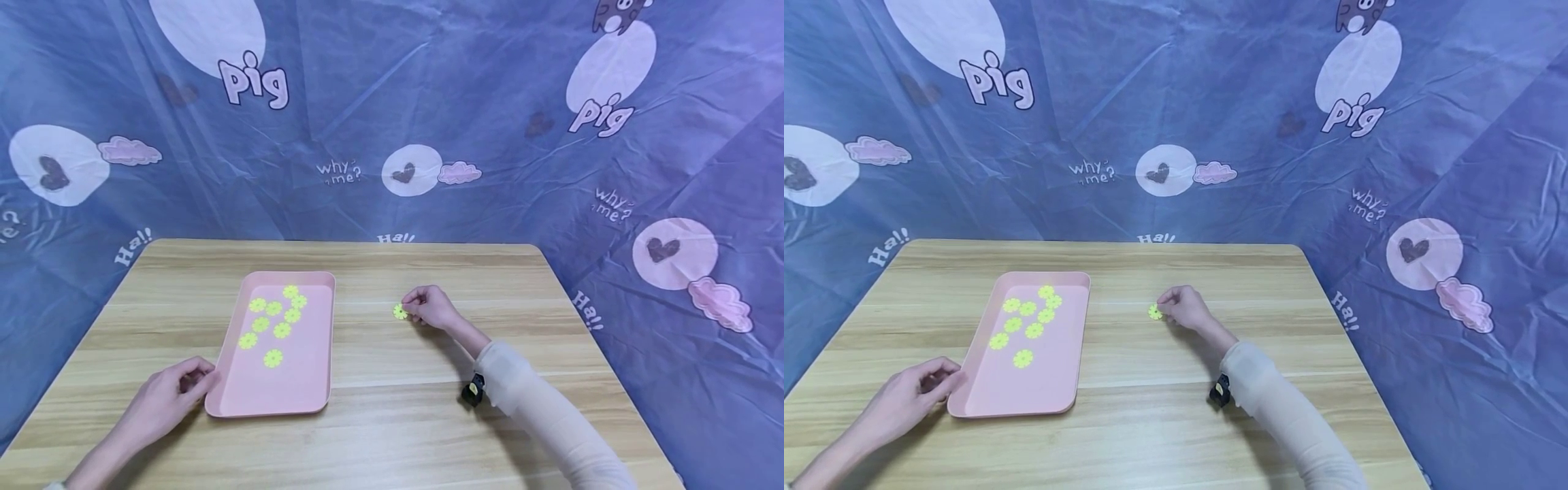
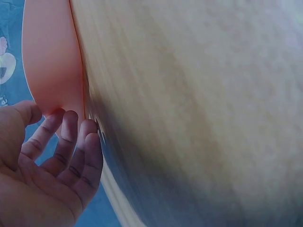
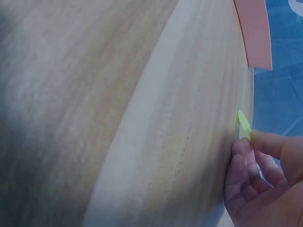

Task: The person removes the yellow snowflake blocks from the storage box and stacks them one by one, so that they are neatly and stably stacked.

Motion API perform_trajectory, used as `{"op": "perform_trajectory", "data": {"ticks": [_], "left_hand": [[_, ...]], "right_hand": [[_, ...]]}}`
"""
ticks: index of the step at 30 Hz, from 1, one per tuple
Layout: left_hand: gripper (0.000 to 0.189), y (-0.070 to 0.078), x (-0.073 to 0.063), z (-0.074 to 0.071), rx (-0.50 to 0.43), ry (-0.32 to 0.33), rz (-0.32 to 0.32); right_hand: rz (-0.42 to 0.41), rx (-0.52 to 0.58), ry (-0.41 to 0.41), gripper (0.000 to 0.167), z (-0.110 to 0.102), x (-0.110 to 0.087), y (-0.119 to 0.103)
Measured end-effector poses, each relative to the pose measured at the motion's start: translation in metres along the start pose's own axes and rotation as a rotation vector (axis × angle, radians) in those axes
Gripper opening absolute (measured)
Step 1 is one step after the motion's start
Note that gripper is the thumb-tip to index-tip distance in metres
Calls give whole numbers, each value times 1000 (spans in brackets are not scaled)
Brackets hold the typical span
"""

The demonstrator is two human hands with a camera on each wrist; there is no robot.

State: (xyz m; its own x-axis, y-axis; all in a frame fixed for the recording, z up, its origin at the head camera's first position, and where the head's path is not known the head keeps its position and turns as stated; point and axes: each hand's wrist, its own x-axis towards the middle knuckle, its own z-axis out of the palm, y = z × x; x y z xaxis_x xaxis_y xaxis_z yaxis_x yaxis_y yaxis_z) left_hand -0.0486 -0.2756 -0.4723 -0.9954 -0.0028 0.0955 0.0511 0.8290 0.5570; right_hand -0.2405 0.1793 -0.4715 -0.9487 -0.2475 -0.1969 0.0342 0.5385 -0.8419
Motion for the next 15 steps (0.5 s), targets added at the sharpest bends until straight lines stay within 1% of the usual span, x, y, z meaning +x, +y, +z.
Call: {"op": "perform_trajectory", "data": {"ticks": [6,11,15], "left_hand": [[6,3,-7,2,0,5,-10],[7,6,-9,0,7,-6,-23],[6,9,-12,-1,11,0,-18]], "right_hand": [[12,-25,8,12,0,-3,2],[-11,-44,10,11,-1,-5,1],[-8,-62,22,12,-5,-9,0]]}}
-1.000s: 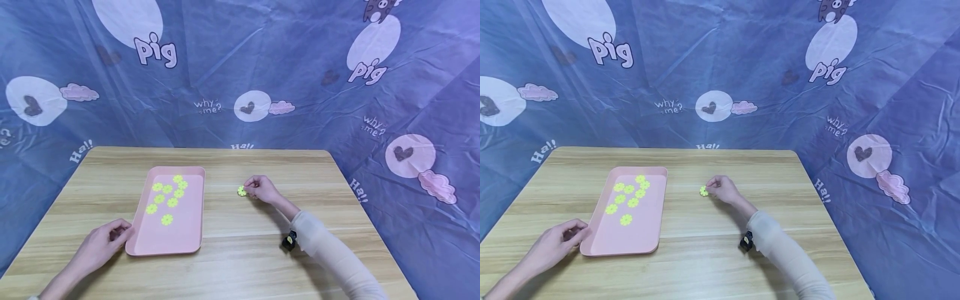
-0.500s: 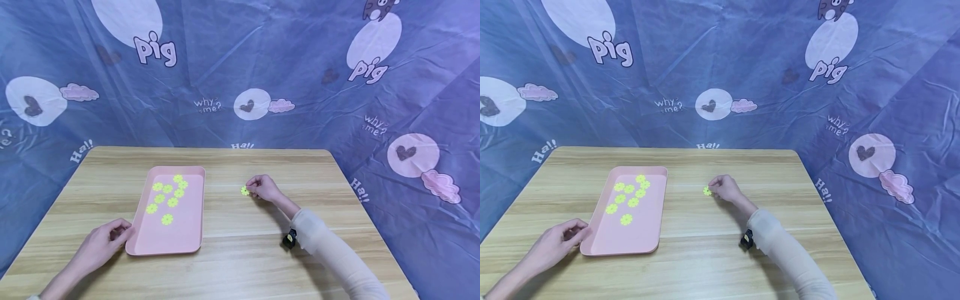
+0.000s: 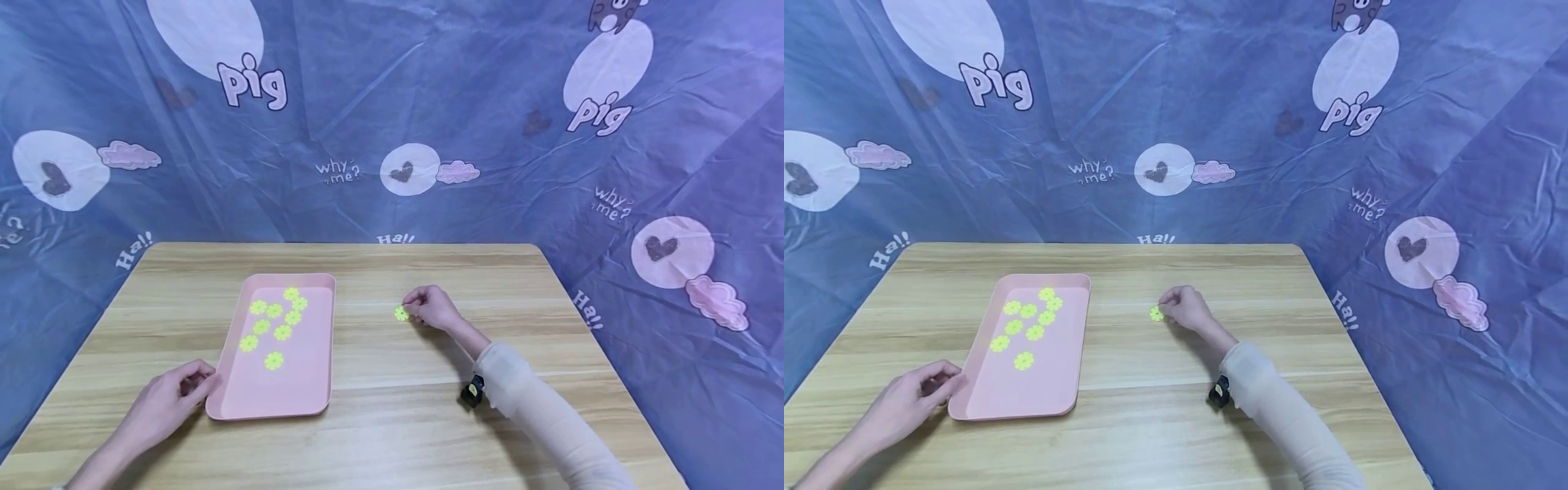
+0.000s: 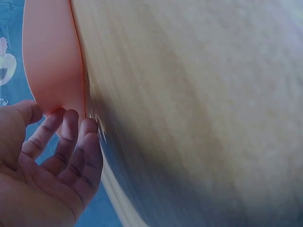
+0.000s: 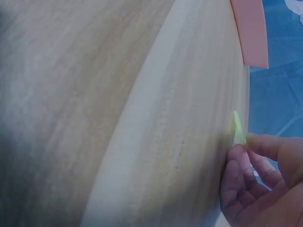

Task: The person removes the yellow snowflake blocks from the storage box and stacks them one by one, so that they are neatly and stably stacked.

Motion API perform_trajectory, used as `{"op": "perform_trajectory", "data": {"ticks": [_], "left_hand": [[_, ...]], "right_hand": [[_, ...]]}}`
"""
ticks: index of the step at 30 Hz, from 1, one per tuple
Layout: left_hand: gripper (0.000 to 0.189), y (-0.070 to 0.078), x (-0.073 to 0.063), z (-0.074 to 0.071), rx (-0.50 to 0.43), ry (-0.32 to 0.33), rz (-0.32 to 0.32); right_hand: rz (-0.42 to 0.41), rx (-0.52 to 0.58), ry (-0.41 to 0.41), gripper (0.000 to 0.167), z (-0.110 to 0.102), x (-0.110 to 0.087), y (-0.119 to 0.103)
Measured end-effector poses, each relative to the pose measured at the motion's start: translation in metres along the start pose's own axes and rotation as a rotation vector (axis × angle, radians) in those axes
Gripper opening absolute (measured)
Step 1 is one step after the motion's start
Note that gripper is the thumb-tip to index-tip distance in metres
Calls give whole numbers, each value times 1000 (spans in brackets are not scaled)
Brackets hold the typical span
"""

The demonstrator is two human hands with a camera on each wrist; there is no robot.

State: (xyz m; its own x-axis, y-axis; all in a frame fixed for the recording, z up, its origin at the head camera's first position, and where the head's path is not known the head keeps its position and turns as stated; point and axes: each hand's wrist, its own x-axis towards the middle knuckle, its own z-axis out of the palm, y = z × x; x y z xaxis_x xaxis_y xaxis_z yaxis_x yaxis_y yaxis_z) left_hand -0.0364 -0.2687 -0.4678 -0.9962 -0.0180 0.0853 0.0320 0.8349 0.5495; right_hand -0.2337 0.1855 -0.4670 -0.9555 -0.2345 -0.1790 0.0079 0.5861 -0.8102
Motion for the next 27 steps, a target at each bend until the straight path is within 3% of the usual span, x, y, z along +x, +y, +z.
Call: {"op": "perform_trajectory", "data": {"ticks": [8,18,27], "left_hand": [[7,1,1,-2,12,-13,-4],[9,2,0,-3,12,-28,-13],[9,2,-1,-2,15,-22,-1]], "right_hand": [[-15,109,14,20,-4,-9,-17],[-151,155,-149,29,22,-19,-52],[-213,166,-244,25,53,-26,-82]]}}
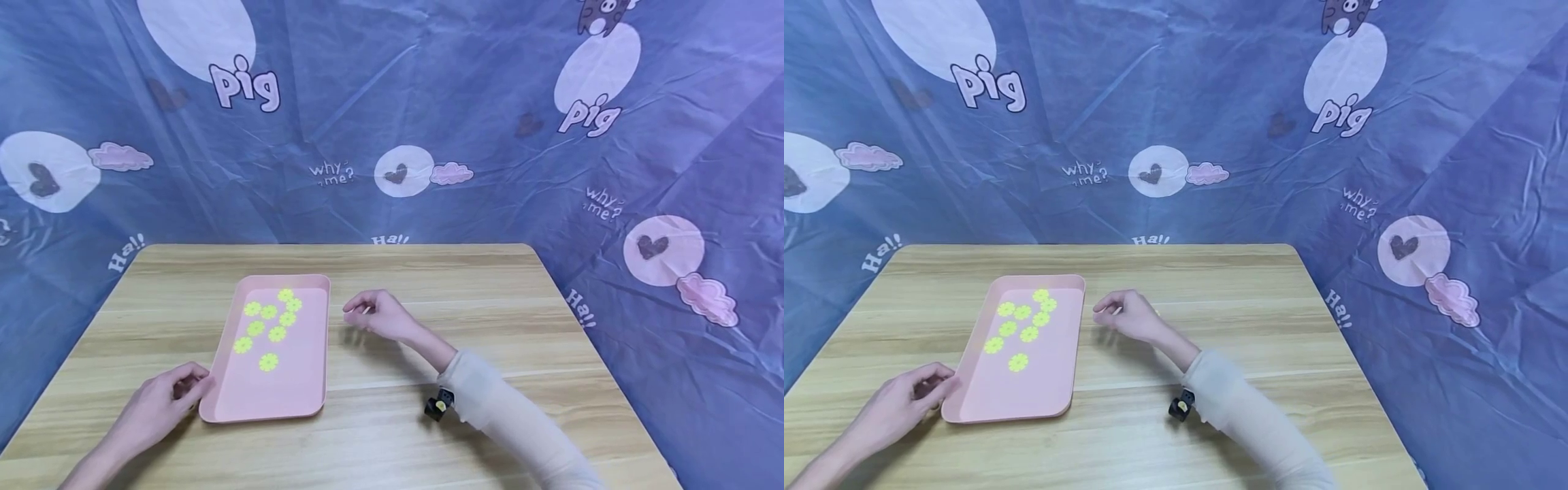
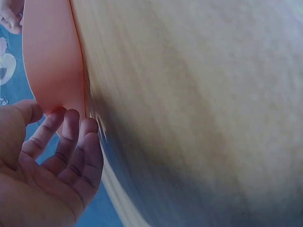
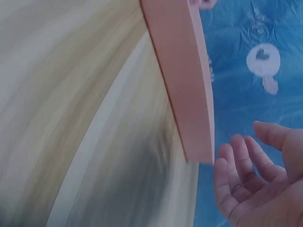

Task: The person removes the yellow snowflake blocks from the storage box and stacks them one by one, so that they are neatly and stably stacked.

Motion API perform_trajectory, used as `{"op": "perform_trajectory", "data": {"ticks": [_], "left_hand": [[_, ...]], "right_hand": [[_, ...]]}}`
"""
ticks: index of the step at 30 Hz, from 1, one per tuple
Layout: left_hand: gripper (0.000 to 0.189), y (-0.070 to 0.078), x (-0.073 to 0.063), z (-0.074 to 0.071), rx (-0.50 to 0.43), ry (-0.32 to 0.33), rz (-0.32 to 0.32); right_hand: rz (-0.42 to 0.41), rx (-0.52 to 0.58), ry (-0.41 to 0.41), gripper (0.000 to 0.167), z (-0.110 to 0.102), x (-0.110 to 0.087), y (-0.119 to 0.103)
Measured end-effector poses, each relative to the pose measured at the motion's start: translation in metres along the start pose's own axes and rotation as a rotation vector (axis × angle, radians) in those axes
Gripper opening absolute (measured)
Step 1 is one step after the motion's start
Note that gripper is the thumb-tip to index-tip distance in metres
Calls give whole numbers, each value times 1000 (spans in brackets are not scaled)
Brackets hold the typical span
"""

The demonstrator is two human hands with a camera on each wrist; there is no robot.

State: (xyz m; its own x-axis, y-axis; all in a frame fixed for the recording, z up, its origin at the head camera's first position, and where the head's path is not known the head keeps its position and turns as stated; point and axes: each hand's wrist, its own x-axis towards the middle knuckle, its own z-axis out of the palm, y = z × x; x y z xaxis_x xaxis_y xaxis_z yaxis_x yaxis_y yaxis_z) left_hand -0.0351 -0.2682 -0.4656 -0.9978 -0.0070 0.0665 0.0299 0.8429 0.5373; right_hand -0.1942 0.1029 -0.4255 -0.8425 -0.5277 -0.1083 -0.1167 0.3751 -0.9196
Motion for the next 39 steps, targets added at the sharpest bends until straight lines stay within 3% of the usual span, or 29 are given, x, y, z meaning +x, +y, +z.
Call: {"op": "perform_trajectory", "data": {"ticks": [16,22,28,39], "left_hand": [[11,4,-9,6,-1,-14,-42],[9,6,-10,6,-1,-31,-54],[7,7,-12,8,-2,0,-32],[7,7,-12,7,0,3,-35]], "right_hand": [[-110,-119,-148,21,51,16,-29],[-82,-134,-168,22,64,25,-32],[-72,-167,-157,23,71,34,-30],[-24,-150,-231,24,90,38,-37]]}}
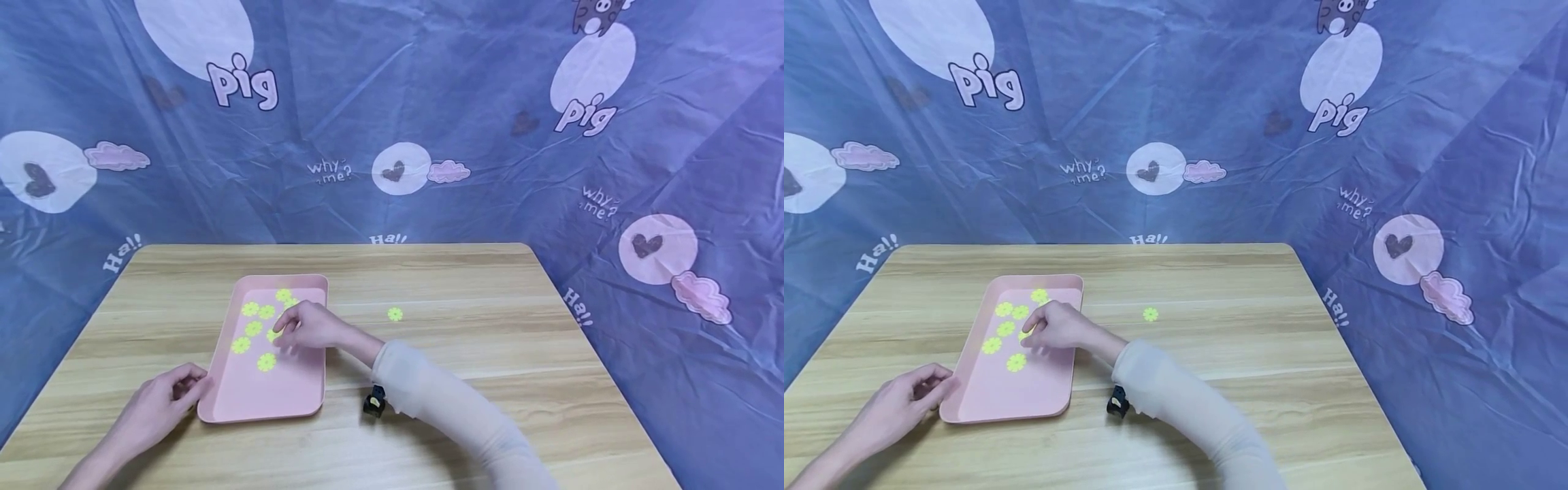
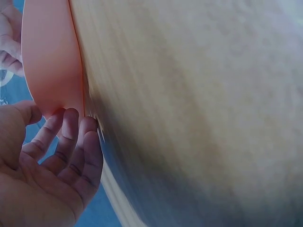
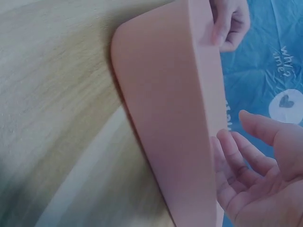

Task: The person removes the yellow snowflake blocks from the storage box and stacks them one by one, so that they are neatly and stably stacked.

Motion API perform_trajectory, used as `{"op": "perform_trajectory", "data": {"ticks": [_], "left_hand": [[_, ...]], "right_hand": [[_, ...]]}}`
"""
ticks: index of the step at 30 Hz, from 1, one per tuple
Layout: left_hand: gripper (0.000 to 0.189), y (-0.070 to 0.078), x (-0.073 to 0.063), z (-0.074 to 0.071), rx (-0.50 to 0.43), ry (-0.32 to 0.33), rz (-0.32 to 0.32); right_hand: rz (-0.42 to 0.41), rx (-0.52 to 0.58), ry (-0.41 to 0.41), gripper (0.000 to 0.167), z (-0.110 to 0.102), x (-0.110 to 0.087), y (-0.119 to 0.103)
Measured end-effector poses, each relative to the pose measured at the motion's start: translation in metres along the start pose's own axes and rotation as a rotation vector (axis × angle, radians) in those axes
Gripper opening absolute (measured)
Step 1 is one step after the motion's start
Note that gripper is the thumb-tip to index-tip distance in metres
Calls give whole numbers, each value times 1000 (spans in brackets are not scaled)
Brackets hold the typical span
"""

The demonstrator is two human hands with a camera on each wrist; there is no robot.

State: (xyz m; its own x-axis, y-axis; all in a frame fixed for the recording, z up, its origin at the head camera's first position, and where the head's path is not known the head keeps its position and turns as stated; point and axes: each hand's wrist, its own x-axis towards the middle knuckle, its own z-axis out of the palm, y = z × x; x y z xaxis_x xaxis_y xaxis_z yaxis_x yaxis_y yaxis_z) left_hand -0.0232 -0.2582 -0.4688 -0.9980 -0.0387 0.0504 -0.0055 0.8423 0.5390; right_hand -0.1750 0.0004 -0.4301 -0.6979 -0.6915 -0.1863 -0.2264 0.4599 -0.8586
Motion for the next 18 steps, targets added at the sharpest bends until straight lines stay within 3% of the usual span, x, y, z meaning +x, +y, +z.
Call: {"op": "perform_trajectory", "data": {"ticks": [10,18], "left_hand": [[7,-4,2,3,-10,29,24],[9,-6,4,5,-10,32,27]], "right_hand": [[41,-10,-49,19,12,11,6],[74,-88,-58,14,16,19,5]]}}
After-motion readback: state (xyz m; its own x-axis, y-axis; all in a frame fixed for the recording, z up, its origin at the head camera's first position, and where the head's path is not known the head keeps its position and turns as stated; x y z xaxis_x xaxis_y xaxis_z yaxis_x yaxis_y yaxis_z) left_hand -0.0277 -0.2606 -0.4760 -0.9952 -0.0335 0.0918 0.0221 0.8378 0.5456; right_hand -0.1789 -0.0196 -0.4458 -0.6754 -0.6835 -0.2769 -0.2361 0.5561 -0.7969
